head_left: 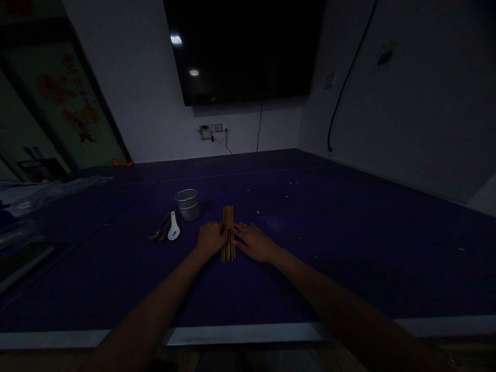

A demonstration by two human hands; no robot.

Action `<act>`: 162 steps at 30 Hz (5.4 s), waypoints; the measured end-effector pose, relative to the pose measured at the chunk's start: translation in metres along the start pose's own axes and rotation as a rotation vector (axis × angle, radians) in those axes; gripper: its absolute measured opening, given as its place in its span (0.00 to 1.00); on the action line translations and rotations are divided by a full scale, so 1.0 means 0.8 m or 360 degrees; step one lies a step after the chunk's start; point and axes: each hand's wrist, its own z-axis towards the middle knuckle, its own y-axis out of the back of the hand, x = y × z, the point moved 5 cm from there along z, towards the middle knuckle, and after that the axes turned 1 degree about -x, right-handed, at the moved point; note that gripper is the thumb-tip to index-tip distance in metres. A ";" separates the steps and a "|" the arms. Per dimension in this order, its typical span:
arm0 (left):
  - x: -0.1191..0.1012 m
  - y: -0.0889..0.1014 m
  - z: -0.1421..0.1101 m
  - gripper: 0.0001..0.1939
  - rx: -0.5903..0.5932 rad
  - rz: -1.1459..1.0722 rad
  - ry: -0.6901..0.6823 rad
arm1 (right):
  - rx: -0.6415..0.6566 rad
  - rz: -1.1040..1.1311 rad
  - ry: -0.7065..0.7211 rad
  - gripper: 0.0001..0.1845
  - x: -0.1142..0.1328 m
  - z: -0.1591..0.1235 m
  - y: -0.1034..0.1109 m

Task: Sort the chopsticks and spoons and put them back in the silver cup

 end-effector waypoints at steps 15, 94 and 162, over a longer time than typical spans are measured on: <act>0.001 0.002 0.000 0.21 0.0002 0.0014 0.0041 | 0.0009 -0.0002 -0.0015 0.30 -0.004 0.001 -0.003; -0.031 0.016 -0.012 0.10 -0.0054 -0.0069 -0.0361 | -0.0092 -0.0110 -0.0180 0.19 -0.002 0.005 0.023; 0.001 0.016 -0.003 0.22 -0.0011 0.0122 -0.0121 | -0.0126 0.0018 0.0075 0.25 0.004 0.002 0.003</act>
